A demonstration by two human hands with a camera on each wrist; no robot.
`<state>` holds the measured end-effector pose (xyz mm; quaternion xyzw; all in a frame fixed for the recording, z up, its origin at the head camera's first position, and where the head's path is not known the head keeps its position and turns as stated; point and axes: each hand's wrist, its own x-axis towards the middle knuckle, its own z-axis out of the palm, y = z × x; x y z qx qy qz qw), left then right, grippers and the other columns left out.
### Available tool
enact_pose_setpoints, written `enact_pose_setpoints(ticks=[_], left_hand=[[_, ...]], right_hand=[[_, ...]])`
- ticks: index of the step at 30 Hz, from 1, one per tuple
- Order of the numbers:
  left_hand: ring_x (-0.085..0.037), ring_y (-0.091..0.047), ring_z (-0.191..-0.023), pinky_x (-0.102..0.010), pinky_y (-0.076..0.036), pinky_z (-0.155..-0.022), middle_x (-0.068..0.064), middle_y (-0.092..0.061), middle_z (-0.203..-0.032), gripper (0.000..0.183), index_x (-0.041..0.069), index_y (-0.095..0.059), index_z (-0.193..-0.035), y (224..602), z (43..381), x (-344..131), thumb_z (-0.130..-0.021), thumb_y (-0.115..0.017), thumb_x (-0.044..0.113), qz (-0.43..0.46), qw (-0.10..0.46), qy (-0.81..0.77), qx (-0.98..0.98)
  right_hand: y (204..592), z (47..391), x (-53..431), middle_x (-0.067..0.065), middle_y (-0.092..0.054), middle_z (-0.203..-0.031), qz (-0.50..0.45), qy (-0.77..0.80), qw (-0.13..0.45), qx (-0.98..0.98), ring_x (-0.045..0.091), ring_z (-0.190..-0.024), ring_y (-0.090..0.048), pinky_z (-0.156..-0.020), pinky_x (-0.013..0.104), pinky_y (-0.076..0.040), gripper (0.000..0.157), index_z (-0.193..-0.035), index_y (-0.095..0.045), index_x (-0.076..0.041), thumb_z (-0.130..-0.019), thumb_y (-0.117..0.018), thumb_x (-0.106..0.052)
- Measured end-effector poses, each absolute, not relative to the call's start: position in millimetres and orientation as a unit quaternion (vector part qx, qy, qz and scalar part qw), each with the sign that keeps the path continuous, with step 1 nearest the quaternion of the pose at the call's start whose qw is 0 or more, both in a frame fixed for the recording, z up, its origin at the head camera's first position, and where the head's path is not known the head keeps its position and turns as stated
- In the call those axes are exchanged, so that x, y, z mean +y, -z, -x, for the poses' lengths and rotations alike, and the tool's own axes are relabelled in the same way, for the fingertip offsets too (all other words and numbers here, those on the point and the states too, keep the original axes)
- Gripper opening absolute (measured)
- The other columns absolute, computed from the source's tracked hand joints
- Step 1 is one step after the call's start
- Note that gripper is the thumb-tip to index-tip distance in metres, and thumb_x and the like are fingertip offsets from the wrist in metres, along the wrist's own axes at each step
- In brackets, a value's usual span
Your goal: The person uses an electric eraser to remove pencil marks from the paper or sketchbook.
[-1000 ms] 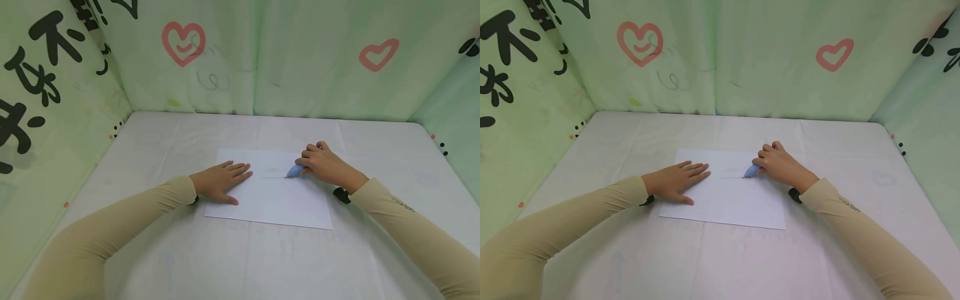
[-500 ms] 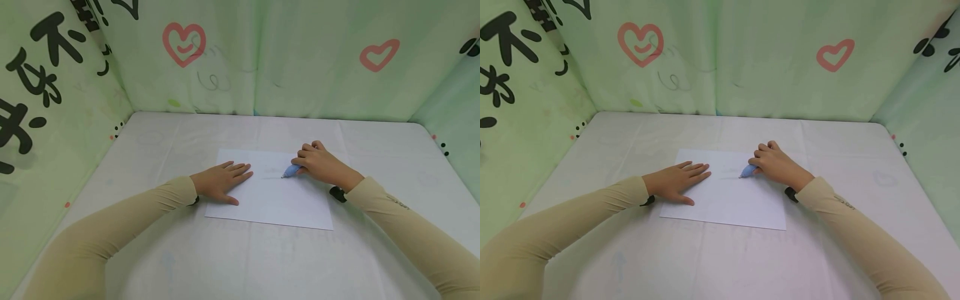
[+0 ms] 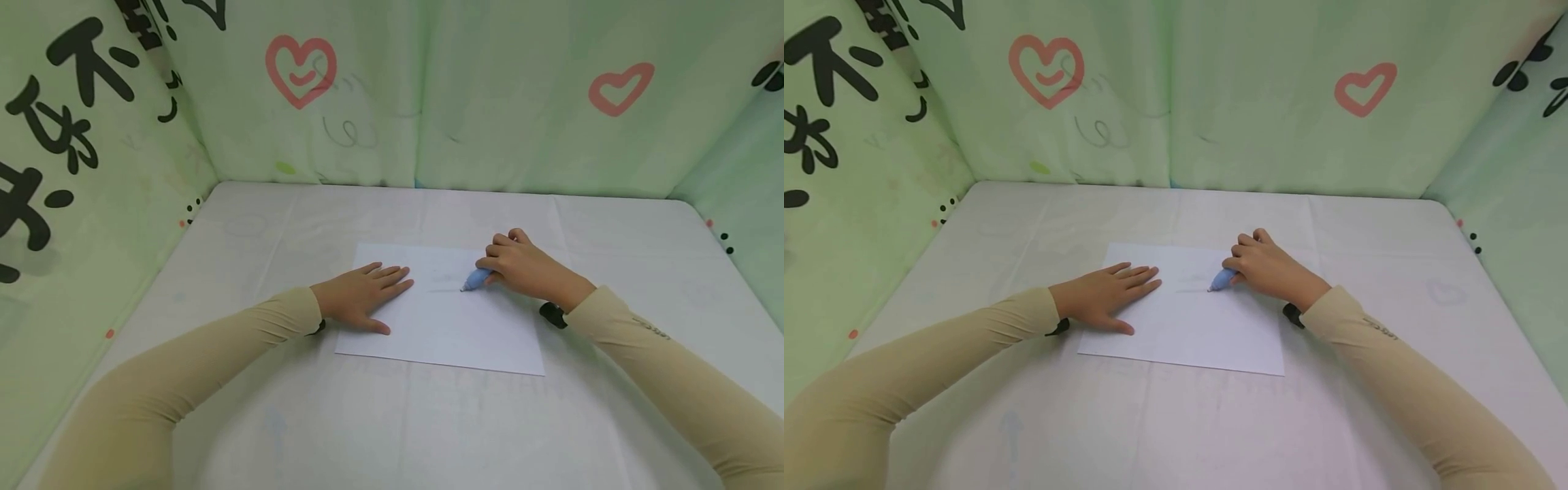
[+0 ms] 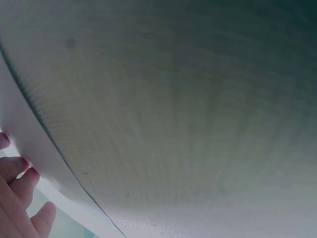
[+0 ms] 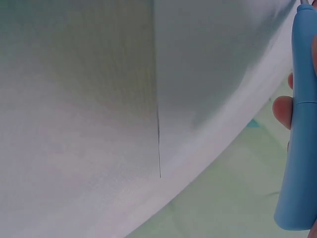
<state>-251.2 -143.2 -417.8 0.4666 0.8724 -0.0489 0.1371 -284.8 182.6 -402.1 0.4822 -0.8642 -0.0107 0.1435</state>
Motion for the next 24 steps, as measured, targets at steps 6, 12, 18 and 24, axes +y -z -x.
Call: enact_pose_setpoints(ticks=[6, 12, 18, 24], left_hand=[[-0.024, -0.010, -0.148, -0.044, -0.008, -0.120, -0.009, -0.007, -0.160, 0.091, 0.013, -0.006, -0.153, 417, 251, -143, -0.088, -0.044, 0.065, -0.463, 0.144, 0.047, 0.873], [-0.024, -0.010, -0.148, -0.044, -0.008, -0.120, -0.009, -0.007, -0.160, 0.091, 0.013, -0.006, -0.153, 416, 251, -142, -0.088, -0.044, 0.065, -0.463, 0.148, 0.049, 0.873], [-0.024, -0.010, -0.148, -0.043, -0.008, -0.120, -0.008, -0.007, -0.160, 0.091, 0.013, -0.006, -0.153, 416, 250, -142, -0.088, -0.043, 0.065, -0.461, 0.145, 0.054, 0.874], [-0.025, -0.012, -0.147, -0.044, -0.010, -0.120, -0.009, -0.009, -0.160, 0.091, 0.012, -0.008, -0.153, 416, 249, -142, -0.088, -0.044, 0.065, -0.465, 0.139, 0.051, 0.873]], right_hand=[[400, 283, 186, 0.003, -0.062, -0.078, -0.489, 0.010, 0.150, -0.859, 0.019, -0.076, -0.045, -0.077, 0.043, -0.035, 0.028, -0.091, -0.070, -0.011, -0.068, -0.081, -0.022], [395, 279, 188, 0.004, -0.063, -0.082, -0.453, 0.010, 0.139, -0.881, 0.022, -0.078, -0.046, -0.075, 0.042, -0.034, 0.029, -0.099, -0.069, -0.009, -0.074, -0.076, -0.022], [387, 270, 191, 0.009, -0.066, -0.093, -0.406, 0.011, 0.093, -0.909, 0.026, -0.088, -0.050, -0.077, 0.044, -0.035, 0.030, -0.112, -0.066, -0.006, -0.084, -0.069, -0.016], [381, 264, 194, 0.007, -0.067, -0.097, -0.360, -0.043, 0.049, -0.931, 0.025, -0.090, -0.051, -0.081, 0.044, -0.030, 0.024, -0.110, -0.061, -0.005, -0.087, -0.065, -0.012]])
